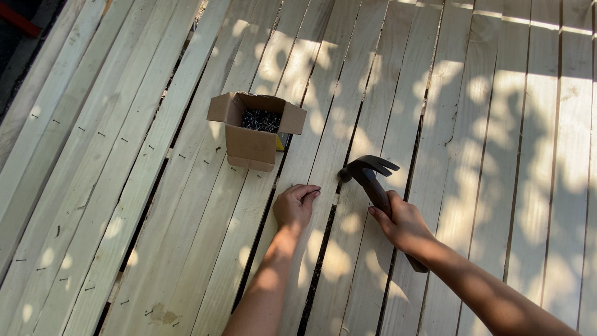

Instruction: The person hammers nails into a slatted wooden frame outdoors. They take nails one at a time from an open cardboard box, position each nail on a wood slat, and drive it in with a claw hammer, working across different slats.

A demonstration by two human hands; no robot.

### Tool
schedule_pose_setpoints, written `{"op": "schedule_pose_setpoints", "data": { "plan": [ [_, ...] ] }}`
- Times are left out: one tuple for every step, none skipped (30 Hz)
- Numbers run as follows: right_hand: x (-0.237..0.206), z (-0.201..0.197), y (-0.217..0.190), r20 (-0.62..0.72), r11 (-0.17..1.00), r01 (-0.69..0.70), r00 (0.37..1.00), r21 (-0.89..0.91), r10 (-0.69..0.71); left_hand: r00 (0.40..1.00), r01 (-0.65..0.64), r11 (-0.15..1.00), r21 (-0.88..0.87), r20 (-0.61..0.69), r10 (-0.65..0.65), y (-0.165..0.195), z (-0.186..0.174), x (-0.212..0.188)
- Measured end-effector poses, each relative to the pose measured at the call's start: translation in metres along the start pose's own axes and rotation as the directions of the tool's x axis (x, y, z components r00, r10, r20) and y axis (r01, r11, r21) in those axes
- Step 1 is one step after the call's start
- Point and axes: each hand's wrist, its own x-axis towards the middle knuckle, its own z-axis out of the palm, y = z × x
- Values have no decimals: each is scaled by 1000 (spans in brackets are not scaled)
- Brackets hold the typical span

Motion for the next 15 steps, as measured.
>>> {"op": "schedule_pose_setpoints", "data": {
  "plan": [
    [0, 0, -1, 1, 1000, -1, 1000, -4, 1, 1000, -8, 1000, 4, 6, 8, 0, 0, 0],
    [0, 0, -1, 1, 1000, -2, 1000, -8, 2, 1000, -17, 1000, 8, 13, 17, 0, -1, 0],
    [0, 0, -2, 1, 1000, -5, 1000, -13, 5, 999, -53, 998, 26, 3, 53, -1, -1, 0],
    [0, 0, -3, 7, 1000, -13, 1000, -14, 13, 996, -87, 995, 45, -5, 88, -1, 0, 0],
    [-1, 0, -4, 13, 1000, -20, 1000, -15, 20, 992, -122, 991, 64, -14, 123, -1, 0, 0],
    [-1, -1, -5, 18, 999, -27, 999, -17, 28, 993, -117, 990, 73, -8, 118, -2, 1, -1],
    [-2, -1, -6, 28, 999, -40, 999, -17, 40, 994, -113, 990, 82, -3, 114, -2, 3, -2],
    [-3, -2, -8, 38, 998, -52, 998, -18, 53, 994, -109, 990, 91, 2, 109, -3, 4, -2],
    [-3, -2, -9, 49, 998, -66, 997, -19, 67, 991, -134, 987, 93, -13, 135, -4, 5, -3],
    [-3, -3, -11, 44, 998, -64, 997, -18, 65, 986, -158, 983, 95, -27, 162, -5, 6, -4],
    [-3, -3, -12, 38, 998, -63, 997, -17, 63, 981, -183, 978, 98, -42, 188, -7, 7, -4],
    [-4, -4, -14, 34, 998, -60, 998, -17, 61, 981, -184, 979, 91, -37, 188, -9, 8, -4],
    [-4, -4, -15, 35, 998, -53, 998, -15, 53, 982, -185, 979, 84, -33, 188, -11, 9, -4],
    [-4, -4, -16, 36, 999, -45, 998, -14, 45, 982, -186, 980, 77, -30, 188, -13, 9, -3],
    [-5, -4, -17, 38, 999, -36, 999, -13, 37, 979, -198, 976, 89, -27, 201, -15, 10, -3]
  ]
}}
